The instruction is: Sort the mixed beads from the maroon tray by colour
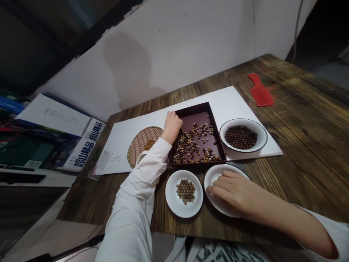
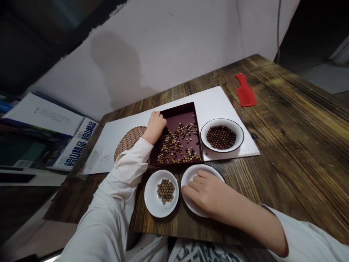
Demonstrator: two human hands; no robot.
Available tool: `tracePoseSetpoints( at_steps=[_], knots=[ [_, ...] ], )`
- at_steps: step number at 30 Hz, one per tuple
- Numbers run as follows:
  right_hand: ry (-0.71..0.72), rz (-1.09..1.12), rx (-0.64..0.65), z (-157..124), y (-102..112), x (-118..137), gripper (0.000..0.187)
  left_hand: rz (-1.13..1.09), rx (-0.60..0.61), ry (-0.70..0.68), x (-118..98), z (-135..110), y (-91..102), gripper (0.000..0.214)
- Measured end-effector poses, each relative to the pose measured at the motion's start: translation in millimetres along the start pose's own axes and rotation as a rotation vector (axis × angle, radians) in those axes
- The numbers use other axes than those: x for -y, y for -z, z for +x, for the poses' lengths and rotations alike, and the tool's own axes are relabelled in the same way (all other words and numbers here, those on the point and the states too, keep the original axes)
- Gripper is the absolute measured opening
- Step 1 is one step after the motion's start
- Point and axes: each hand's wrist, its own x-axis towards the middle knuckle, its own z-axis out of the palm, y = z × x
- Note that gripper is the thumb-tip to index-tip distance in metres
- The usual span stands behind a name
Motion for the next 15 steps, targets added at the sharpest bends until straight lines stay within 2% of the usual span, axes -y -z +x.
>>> tracePoseSetpoints(
  at_steps=[4,7,11,15],
  knots=[
    [-0.005,0.019,0.006,-1,0,0,0.022,0.01,-0.057,0.035,12,-24,17.8,0.031],
    [-0.005,0.028,0.018,0,1,0,0.022,-0.037,-0.154,0.056,33,-51,21.5,0.026],
    [-0.011,0.055,0.027,1,2,-1,0.023,-0.164,-0.19,0.241,66,-89,7.7,0.017],
    [-0.009,0.081,0.025,-2,-1,-2,0.023,-0.261,-0.165,0.443,86,-120,-16.6,0.014]
  ],
)
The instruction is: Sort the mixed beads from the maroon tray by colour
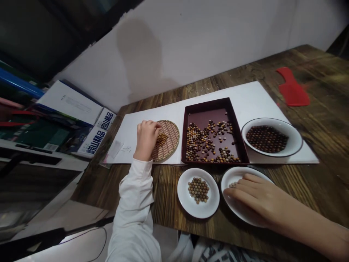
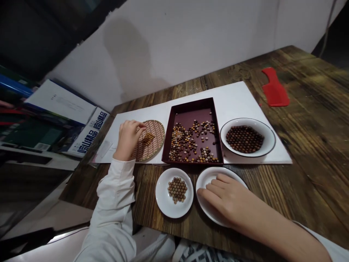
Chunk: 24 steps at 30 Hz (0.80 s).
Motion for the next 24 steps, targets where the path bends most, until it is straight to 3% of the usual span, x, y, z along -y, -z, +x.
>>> tracePoseSetpoints(
  at_steps=[4,9,19,24],
  knots=[
    [-0.016,0.009,0.009,-2,-2,-2,0.022,-0.068,0.017,0.129,22,-15,-12.8,0.015],
    [-0.023,0.014,0.036,-2,2,-1,0.025,-0.08,0.043,0.188,40,-20,-22.5,0.016],
    [0.032,-0.015,0.033,8,14,-1,0.03,-0.093,0.141,0.23,56,-28,-41.1,0.017],
    [0.026,-0.052,-0.043,7,12,-1,0.032,-0.097,0.166,0.229,59,-28,-46.3,0.017]
  ],
)
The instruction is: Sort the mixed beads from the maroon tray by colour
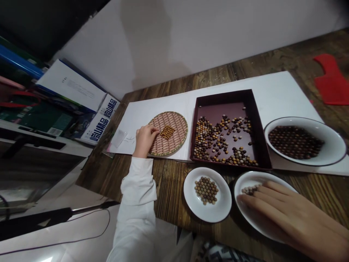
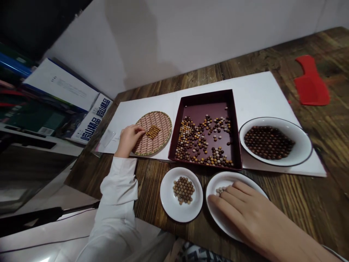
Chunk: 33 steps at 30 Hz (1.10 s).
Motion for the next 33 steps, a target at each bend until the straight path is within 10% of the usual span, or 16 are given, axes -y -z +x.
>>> tracePoseSetpoints(
  at_steps=[33],
  knots=[
    [-0.023,0.07,0.123,-5,-4,-1,0.031,-0.102,0.044,-0.032,14,2,-7.5,0.023]
  ],
)
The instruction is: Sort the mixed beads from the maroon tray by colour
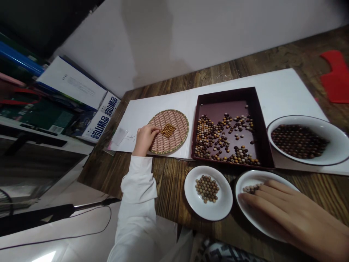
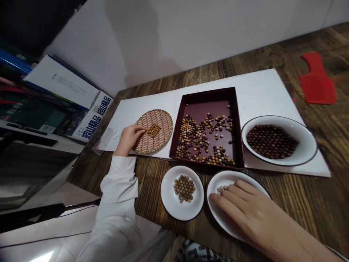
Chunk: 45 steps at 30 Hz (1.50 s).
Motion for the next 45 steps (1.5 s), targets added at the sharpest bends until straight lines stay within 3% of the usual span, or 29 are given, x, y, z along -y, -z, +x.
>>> tracePoseSetpoints(
  at_steps=[2,7,15,27,32,36,45],
  knots=[
    [-0.021,0.005,-0.056,-2,-1,0,0.033,-0.005,-0.002,-0.002,1,0,-0.1,0.022],
    [-0.042,0.022,-0.001,-9,-5,0,0.03,-0.026,-0.028,-0.001,1,0,-0.9,0.021],
    [-0.032,0.024,-0.091,-8,-7,1,0.03,-0.078,-0.099,0.004,-6,0,-1.6,0.023],
    [-0.026,-0.025,-0.066,-2,-3,0,0.032,-0.121,-0.124,-0.024,-9,0,-3.0,0.022],
    [0.021,-0.02,-0.049,1,3,1,0.028,-0.113,-0.116,-0.033,-10,-1,-3.0,0.022],
    [-0.045,0.016,-0.046,-7,-3,0,0.03,-0.089,-0.099,-0.04,-11,-1,-3.1,0.023],
    [-0.025,0.016,-0.037,-11,-8,0,0.03,-0.045,-0.068,-0.072,-11,0,-2.5,0.027]
  ],
)
